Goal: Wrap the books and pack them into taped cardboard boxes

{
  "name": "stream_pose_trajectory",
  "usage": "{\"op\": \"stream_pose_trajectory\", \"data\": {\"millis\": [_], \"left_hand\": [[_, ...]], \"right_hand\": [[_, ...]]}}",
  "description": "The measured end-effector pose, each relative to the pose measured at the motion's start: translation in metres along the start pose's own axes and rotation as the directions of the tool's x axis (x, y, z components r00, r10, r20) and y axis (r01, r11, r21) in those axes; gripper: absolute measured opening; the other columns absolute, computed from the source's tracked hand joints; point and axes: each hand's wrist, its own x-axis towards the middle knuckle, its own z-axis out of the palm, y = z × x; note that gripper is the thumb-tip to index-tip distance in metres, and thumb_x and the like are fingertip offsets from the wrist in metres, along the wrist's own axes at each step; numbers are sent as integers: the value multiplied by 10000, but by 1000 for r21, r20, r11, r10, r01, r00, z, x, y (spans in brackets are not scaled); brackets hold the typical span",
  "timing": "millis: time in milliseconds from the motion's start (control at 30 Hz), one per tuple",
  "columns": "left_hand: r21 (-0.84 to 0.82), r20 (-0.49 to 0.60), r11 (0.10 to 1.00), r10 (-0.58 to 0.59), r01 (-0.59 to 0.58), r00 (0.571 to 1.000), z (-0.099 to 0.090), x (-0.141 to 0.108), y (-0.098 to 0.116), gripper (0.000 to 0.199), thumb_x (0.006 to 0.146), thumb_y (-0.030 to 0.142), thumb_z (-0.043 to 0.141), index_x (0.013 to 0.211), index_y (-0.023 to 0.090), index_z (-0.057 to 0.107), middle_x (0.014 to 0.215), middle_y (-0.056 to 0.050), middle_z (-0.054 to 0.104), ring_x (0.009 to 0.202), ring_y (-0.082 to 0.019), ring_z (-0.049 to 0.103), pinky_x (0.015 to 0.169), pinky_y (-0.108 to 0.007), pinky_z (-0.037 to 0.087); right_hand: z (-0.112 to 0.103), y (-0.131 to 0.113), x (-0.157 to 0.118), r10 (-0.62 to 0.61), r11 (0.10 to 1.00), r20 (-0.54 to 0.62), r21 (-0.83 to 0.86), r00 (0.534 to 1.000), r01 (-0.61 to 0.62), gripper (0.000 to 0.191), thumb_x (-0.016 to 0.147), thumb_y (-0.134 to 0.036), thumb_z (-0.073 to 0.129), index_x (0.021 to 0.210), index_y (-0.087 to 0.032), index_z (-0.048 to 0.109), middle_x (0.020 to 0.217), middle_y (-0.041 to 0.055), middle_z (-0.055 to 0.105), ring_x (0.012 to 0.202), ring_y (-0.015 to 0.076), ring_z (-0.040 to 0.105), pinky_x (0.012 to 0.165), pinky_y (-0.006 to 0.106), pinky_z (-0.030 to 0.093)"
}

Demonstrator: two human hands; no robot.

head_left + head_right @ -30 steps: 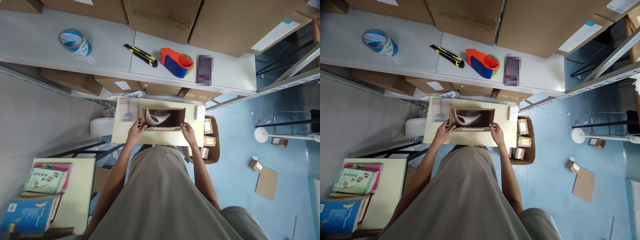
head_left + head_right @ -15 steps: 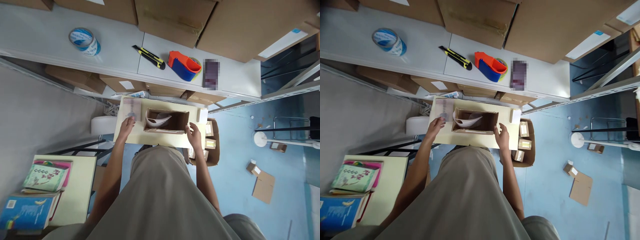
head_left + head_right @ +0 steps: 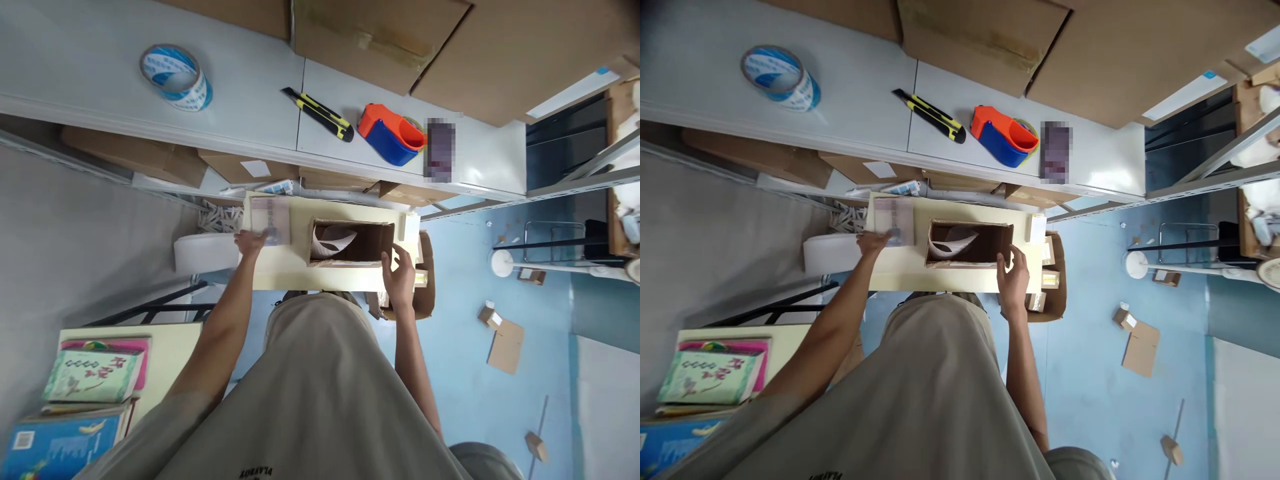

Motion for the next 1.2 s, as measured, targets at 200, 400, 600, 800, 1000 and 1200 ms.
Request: {"op": "stream_pose_trajectory", "data": {"millis": [200,400,600,800,1000,1200], "left_hand": [[191,-124,978,-61,84,990,13,-3,6,811,886,453,815,1422,-59,485,1478,-381,513,1419,-468,502,1150,-516,441],[351,-82,913,251,-207,965,38,-18,46,676,934,458,748,1433,70,511,1479,-286,496,1414,-425,479,1119,-511,495],[466,23,870,167,-159,986,55,-18,78,874,795,334,865,1484,22,426,1520,-371,409,1406,-474,474,1004,-509,545],[392,24,908,149,-146,989,39,-18,83,648,841,134,670,1437,-42,486,1470,-392,484,1324,-437,586,1013,-473,536],[376,51,897,231,-233,972,-1,-38,68,487,921,123,553,1398,31,598,1237,-286,720,1197,-367,715,1065,-441,526],[53,-272,982,188,-180,944,-79,-91,36,401,920,234,536,1256,64,671,1093,-186,780,1049,-306,746,949,-392,599]], "right_hand": [[4,-14,-27,123,992,-71,50,990,-120,542,1032,-598,583,1315,-158,725,1340,213,736,1166,337,736,1029,565,622],[0,-24,-37,137,990,-101,61,985,-131,535,1032,-598,592,1294,-154,736,1311,184,762,1170,320,755,1017,528,653],[-10,-34,-41,157,984,-101,97,982,-147,510,1043,-582,595,1292,-163,745,1280,176,784,1161,313,769,1011,511,660],[-12,-29,-44,179,970,-52,176,982,-167,502,1047,-591,596,1280,-174,751,1270,166,795,1158,312,777,1004,507,661],[-11,-21,-27,83,953,85,283,993,-104,502,1047,-605,598,1276,-185,750,1278,168,792,1163,317,773,1028,519,645],[-2,-34,2,-102,840,320,535,942,-91,492,1013,-645,643,1249,-229,762,1279,122,801,1200,297,769,1065,485,637]]}}
